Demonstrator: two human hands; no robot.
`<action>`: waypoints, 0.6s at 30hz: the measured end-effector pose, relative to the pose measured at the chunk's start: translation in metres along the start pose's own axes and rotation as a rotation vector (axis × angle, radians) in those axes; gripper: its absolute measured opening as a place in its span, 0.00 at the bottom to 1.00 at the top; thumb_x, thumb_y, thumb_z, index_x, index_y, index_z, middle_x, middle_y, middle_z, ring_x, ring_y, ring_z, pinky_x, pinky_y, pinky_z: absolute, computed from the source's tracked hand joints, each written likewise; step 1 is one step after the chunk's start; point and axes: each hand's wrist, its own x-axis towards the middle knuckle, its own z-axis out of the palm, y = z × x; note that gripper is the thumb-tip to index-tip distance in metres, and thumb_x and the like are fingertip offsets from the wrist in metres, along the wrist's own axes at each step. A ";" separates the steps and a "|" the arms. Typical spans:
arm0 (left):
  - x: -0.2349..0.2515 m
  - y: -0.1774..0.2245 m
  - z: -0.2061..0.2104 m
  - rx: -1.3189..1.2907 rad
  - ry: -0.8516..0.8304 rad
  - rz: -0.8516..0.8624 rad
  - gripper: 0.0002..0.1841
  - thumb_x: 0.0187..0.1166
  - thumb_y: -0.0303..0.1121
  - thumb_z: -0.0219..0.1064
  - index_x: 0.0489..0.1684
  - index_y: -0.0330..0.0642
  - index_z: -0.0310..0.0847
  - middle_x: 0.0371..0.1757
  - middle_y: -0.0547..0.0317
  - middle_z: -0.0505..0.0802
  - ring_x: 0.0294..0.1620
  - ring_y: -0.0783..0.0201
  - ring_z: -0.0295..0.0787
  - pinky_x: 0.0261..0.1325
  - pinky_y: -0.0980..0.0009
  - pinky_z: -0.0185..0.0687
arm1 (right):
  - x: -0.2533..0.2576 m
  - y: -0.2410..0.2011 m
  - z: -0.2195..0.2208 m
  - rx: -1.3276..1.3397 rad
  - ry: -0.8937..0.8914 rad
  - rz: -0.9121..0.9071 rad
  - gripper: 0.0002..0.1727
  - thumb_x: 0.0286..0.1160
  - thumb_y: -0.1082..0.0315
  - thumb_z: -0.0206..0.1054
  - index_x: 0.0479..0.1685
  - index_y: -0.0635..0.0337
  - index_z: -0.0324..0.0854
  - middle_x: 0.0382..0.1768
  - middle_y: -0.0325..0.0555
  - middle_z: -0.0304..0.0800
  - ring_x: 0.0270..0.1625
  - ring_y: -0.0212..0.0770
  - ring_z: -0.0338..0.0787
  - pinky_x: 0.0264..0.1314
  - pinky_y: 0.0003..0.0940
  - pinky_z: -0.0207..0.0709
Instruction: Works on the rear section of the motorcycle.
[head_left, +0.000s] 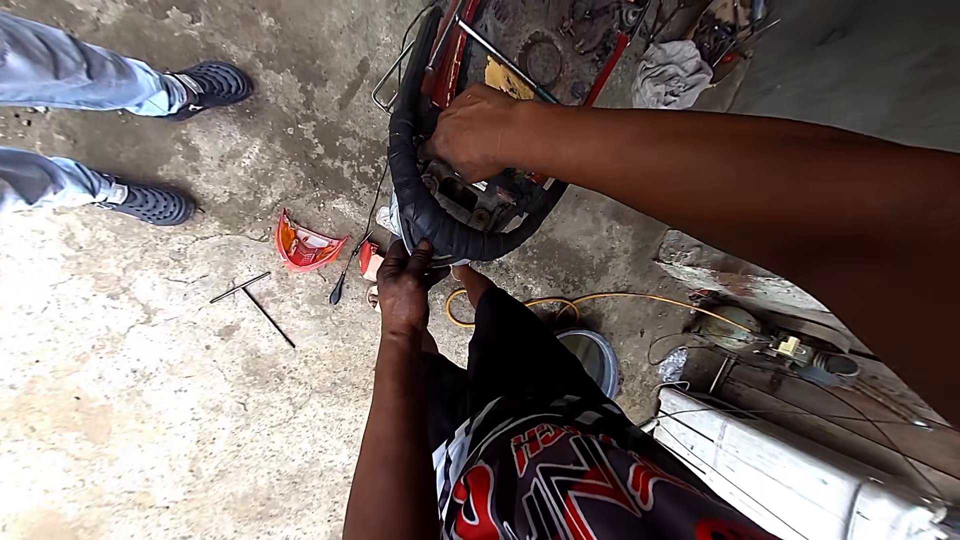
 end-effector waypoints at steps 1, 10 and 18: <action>0.001 0.000 0.000 -0.004 0.007 -0.001 0.10 0.89 0.35 0.62 0.60 0.42 0.80 0.49 0.51 0.92 0.44 0.56 0.95 0.48 0.54 0.95 | -0.001 0.000 0.002 0.035 0.009 0.009 0.25 0.72 0.63 0.66 0.72 0.45 0.81 0.46 0.55 0.89 0.54 0.62 0.88 0.48 0.64 0.76; 0.002 0.014 -0.007 0.170 0.003 -0.021 0.12 0.87 0.37 0.66 0.59 0.42 0.82 0.44 0.51 0.94 0.38 0.56 0.96 0.41 0.57 0.96 | -0.058 -0.051 0.063 0.684 0.620 0.260 0.19 0.88 0.58 0.52 0.64 0.44 0.88 0.52 0.38 0.95 0.56 0.40 0.92 0.60 0.49 0.83; -0.003 0.020 -0.022 0.274 -0.030 -0.081 0.18 0.88 0.46 0.65 0.65 0.45 0.81 0.49 0.49 0.95 0.42 0.54 0.97 0.45 0.54 0.95 | -0.041 -0.115 0.127 0.792 1.146 0.437 0.21 0.88 0.58 0.49 0.48 0.52 0.91 0.44 0.43 0.95 0.50 0.41 0.93 0.50 0.46 0.85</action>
